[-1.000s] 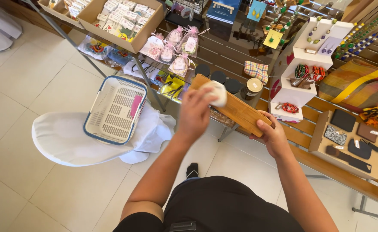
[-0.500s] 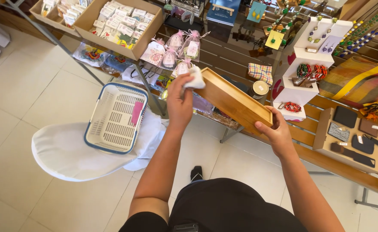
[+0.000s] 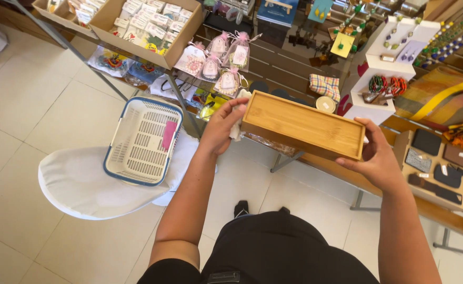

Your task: Wiping down glass jars and a wooden display tray with a white cloth.

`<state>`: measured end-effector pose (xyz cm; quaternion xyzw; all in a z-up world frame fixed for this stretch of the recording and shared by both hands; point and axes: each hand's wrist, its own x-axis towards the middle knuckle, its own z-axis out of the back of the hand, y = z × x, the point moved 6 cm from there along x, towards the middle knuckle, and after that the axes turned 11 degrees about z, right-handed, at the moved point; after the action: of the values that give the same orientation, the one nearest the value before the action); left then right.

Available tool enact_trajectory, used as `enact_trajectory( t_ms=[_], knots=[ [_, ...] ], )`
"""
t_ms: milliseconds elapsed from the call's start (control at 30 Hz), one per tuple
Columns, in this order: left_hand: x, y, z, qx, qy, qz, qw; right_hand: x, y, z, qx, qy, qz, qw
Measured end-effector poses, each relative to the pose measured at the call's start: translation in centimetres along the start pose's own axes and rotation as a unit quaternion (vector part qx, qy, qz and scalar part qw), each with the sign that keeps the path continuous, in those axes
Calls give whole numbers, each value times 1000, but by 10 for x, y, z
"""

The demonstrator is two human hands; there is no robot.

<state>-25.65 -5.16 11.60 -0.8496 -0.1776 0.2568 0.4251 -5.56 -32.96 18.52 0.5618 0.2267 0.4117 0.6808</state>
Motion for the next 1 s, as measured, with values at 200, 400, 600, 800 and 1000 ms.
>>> enact_trajectory(
  t_ms=[200,400,600,800,1000],
  knots=[
    [-6,-4,-22,-65,-9,-19,998,16,26,19,21,10,65,998],
    [-4,11,-35,-134,-37,-89,986,38,29,43,100,-70,216,969],
    [12,74,-66,-79,-137,-169,973,33,-77,-19,379,-79,-40,921],
    [-26,80,-152,150,-159,-260,941,0,-117,-36,497,-129,-135,848],
    [-29,64,-178,200,-164,-325,910,1,-118,10,488,-128,-119,855]
  ],
)
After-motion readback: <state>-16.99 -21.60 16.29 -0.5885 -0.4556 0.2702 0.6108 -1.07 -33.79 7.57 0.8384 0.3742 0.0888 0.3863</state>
